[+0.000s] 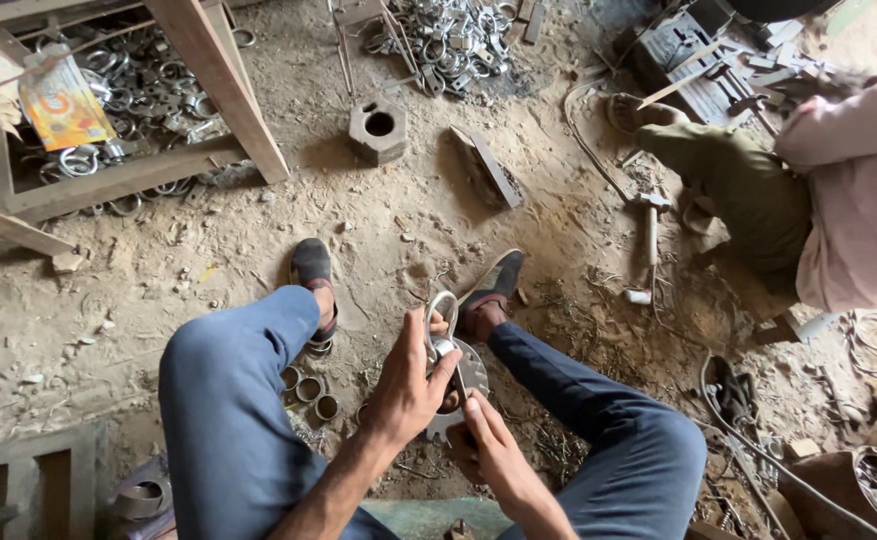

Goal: The person sits on the ground and assembles metal rings onto a gear-like component using a hammer and a metal rod. They repeatedly pick up rings, position them on the gear, and strike them into place.

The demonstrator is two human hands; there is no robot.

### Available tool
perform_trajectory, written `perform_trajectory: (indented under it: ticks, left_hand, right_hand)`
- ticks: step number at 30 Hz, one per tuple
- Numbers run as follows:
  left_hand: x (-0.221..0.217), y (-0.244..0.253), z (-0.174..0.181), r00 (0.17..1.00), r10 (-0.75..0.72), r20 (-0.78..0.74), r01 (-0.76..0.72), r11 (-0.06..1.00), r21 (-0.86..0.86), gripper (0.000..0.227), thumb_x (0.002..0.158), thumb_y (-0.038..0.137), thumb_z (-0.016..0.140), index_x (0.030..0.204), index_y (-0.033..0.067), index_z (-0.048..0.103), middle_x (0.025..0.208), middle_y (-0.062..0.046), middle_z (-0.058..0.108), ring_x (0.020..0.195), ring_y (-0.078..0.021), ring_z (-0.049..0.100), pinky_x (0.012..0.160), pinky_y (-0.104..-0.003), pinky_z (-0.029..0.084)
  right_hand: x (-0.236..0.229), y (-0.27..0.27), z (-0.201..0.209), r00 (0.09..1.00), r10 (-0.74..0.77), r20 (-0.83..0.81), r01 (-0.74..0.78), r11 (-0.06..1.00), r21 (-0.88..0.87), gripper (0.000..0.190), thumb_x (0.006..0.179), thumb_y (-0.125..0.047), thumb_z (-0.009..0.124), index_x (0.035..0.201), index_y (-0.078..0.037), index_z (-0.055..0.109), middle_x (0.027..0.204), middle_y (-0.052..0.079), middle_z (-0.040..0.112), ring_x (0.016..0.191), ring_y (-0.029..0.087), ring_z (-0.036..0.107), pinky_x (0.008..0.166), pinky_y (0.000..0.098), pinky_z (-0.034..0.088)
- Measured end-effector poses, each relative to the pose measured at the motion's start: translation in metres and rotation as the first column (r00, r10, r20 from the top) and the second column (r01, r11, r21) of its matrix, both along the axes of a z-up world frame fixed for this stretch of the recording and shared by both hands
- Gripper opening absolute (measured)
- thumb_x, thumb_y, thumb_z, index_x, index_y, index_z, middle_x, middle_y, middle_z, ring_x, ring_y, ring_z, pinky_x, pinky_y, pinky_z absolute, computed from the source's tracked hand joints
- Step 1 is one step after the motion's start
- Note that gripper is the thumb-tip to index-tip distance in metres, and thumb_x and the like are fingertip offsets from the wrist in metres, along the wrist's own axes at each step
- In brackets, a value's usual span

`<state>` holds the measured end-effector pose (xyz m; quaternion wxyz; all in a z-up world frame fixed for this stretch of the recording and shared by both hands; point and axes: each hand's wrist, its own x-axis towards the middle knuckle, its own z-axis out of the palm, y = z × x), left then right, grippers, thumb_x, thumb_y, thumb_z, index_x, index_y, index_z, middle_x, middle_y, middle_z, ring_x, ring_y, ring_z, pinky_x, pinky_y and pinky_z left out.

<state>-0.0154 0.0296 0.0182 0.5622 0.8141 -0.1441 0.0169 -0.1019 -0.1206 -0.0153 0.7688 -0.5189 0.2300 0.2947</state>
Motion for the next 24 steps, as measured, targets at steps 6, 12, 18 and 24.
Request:
perform_trajectory:
  ticks: [6, 12, 18, 24]
  left_hand:
    - [0.0, 0.003, -0.003, 0.98, -0.132, 0.149, 0.087, 0.957, 0.277, 0.023, 0.103, 0.0, 0.051, 0.125, 0.0052, 0.051, 0.098, -0.016, 0.065, 0.091, -0.0302, 0.068, 0.071, -0.04, 0.059]
    - [0.009, 0.004, -0.008, 0.942, -0.26, 0.215, 0.17, 0.916, 0.363, 0.014, 0.106, -0.002, 0.046, 0.118, 0.0047, 0.051, 0.091, -0.012, 0.062, 0.088, -0.0282, 0.069, 0.068, -0.038, 0.063]
    - [0.009, 0.004, -0.017, 0.951, -0.194, 0.242, 0.156, 0.973, 0.168, 0.015, 0.108, 0.01, 0.047, 0.12, 0.0072, 0.056, 0.096, -0.013, 0.068, 0.082, -0.0273, 0.069, 0.065, -0.04, 0.062]
    - [0.012, -0.003, -0.052, 0.908, 0.01, -0.419, -0.248, 0.819, -0.518, 0.031, 0.108, 0.033, 0.038, 0.116, 0.0079, 0.055, 0.102, -0.014, 0.072, 0.085, -0.0228, 0.074, 0.07, -0.038, 0.066]
  right_hand:
    - [0.004, -0.013, -0.006, 0.998, 0.06, 0.003, -0.059, 0.969, 0.239, 0.032, 0.11, -0.04, 0.039, 0.11, -0.013, 0.056, 0.061, -0.005, 0.028, 0.047, 0.008, 0.024, 0.042, 0.0264, 0.019]
    - [-0.001, -0.017, -0.009, 0.985, 0.066, -0.162, 0.008, 0.908, 0.42, 0.03, 0.108, -0.041, 0.041, 0.106, -0.014, 0.054, 0.058, -0.004, 0.027, 0.043, 0.008, 0.023, 0.038, 0.0257, 0.017]
    - [0.003, -0.009, -0.015, 0.997, -0.039, 0.064, 0.041, 0.999, -0.032, 0.036, 0.104, -0.041, 0.04, 0.101, -0.01, 0.058, 0.058, 0.002, 0.047, 0.039, 0.014, 0.033, 0.036, 0.03, 0.024]
    - [0.013, -0.017, -0.018, 0.778, 0.304, 0.551, 0.136, 0.773, -0.619, 0.037, 0.108, -0.034, 0.042, 0.096, -0.002, 0.058, 0.068, 0.007, 0.052, 0.063, 0.02, 0.049, 0.058, 0.037, 0.045]
